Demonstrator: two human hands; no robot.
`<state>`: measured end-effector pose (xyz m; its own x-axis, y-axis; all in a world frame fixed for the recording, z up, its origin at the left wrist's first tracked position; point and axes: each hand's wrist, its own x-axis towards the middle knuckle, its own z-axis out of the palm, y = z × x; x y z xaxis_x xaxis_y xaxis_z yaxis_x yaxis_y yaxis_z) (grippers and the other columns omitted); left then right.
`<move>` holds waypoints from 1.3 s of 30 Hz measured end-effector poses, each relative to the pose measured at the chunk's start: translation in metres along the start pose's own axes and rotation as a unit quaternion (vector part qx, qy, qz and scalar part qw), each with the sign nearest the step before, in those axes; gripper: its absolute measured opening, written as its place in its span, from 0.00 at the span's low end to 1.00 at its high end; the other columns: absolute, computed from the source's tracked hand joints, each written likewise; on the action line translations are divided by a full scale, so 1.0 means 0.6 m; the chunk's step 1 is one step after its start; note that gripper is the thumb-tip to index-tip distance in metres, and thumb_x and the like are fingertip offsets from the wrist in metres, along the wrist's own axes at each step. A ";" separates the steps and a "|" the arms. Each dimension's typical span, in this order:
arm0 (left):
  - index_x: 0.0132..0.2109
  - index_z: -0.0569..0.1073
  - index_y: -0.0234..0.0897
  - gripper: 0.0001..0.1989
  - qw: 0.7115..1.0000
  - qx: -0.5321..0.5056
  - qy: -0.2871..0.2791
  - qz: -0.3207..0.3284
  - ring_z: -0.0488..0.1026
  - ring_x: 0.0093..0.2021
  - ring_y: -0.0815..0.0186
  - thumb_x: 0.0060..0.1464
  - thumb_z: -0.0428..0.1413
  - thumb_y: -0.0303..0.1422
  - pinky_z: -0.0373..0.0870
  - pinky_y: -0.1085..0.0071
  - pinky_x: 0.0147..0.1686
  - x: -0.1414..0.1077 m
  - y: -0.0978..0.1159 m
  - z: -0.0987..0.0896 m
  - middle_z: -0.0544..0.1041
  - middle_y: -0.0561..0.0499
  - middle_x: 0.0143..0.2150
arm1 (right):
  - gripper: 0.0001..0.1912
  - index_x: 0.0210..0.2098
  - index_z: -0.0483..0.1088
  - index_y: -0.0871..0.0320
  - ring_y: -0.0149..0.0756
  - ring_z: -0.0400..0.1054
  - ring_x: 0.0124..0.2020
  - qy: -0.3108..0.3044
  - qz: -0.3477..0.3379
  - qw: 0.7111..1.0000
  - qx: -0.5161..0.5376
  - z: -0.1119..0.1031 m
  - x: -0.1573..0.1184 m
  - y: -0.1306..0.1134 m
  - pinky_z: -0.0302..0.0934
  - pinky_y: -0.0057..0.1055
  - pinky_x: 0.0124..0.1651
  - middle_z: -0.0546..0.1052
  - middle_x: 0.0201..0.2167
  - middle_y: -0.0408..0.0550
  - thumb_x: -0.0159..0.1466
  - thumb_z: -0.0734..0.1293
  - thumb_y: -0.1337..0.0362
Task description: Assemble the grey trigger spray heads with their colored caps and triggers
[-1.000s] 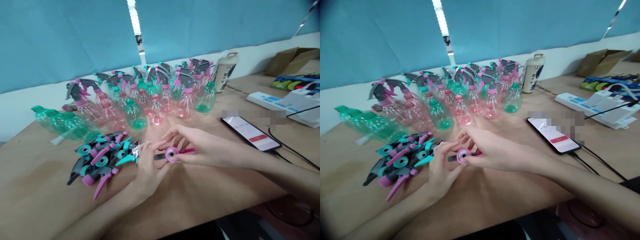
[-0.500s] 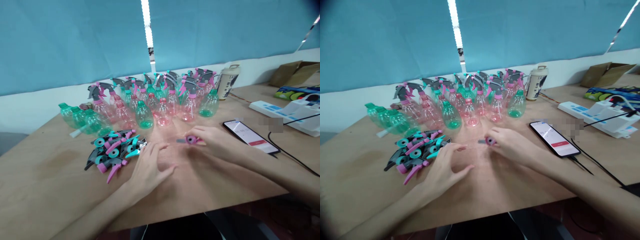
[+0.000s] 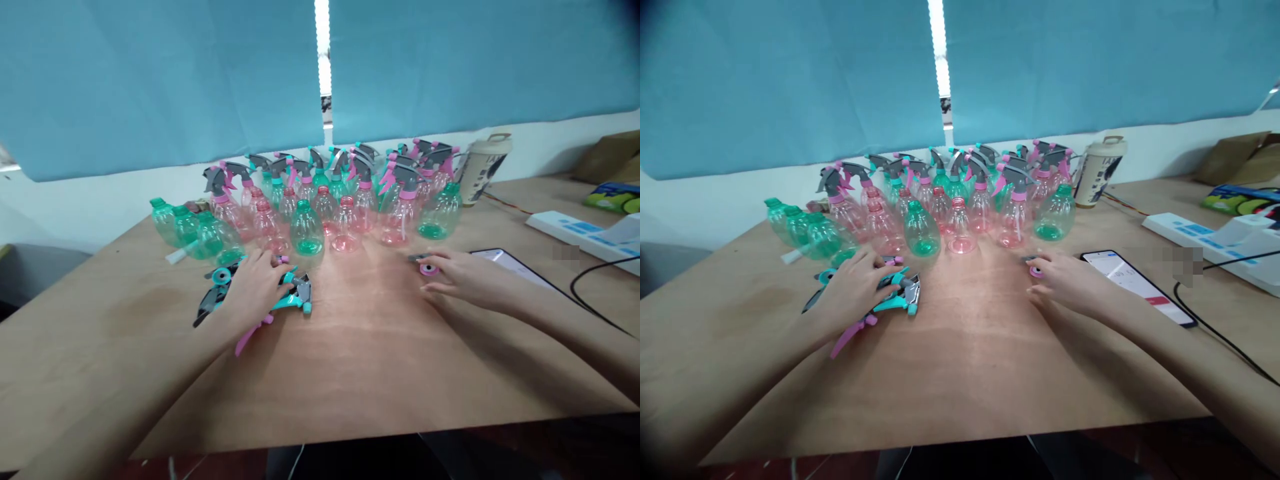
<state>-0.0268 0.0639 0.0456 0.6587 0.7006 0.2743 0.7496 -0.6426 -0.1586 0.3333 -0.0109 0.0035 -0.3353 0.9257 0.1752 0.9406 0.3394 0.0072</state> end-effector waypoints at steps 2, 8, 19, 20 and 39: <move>0.40 0.77 0.37 0.09 1.000 0.026 -0.013 0.011 0.65 0.43 0.52 0.48 0.59 0.31 0.61 0.62 0.37 0.010 0.007 0.006 0.71 0.42 0.39 | 0.17 0.41 0.71 0.59 0.53 0.67 0.47 0.000 0.002 1.000 -0.004 -0.010 -0.002 -0.007 0.63 0.45 0.43 0.72 0.47 0.59 0.60 0.60 0.55; 0.35 0.74 0.34 0.08 0.996 0.068 -0.037 0.046 0.68 0.41 0.51 0.45 0.57 0.23 0.60 0.62 0.37 0.030 0.014 0.022 0.73 0.43 0.36 | 0.30 0.54 0.64 0.63 0.55 0.61 0.54 -0.059 0.032 0.996 0.056 -0.048 -0.002 -0.057 0.57 0.53 0.52 0.64 0.56 0.63 0.59 0.61 0.50; 0.45 0.69 0.43 0.12 0.977 -0.212 0.006 0.024 0.71 0.37 0.63 0.52 0.57 0.36 0.64 0.70 0.34 0.016 0.071 -0.060 0.74 0.53 0.40 | 0.31 0.57 0.57 0.57 0.39 0.68 0.44 -0.076 0.005 0.910 0.406 -0.090 0.039 -0.154 0.65 0.38 0.44 0.72 0.49 0.54 0.58 0.67 0.54; 0.46 0.69 0.43 0.14 0.969 -0.244 0.013 0.021 0.71 0.36 0.64 0.51 0.58 0.37 0.65 0.70 0.34 0.013 0.081 -0.061 0.74 0.53 0.40 | 0.30 0.57 0.56 0.57 0.37 0.69 0.43 -0.077 -0.031 0.892 0.445 -0.085 0.045 -0.161 0.65 0.36 0.43 0.73 0.47 0.52 0.59 0.67 0.55; 0.40 0.74 0.41 0.12 0.900 -0.432 0.032 -0.046 0.72 0.38 0.62 0.47 0.62 0.37 0.68 0.66 0.37 -0.015 0.143 0.035 0.75 0.52 0.37 | 0.11 0.36 0.70 0.59 0.32 0.67 0.28 -0.224 -0.127 0.907 0.334 -0.077 0.081 -0.155 0.57 0.27 0.29 0.75 0.29 0.44 0.63 0.62 0.58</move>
<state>0.0332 0.0090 0.0095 0.5709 0.7616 0.3065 0.4523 -0.6033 0.6569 0.2321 -0.0052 0.0571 -0.6647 0.7280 -0.1680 0.6391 0.4376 -0.6325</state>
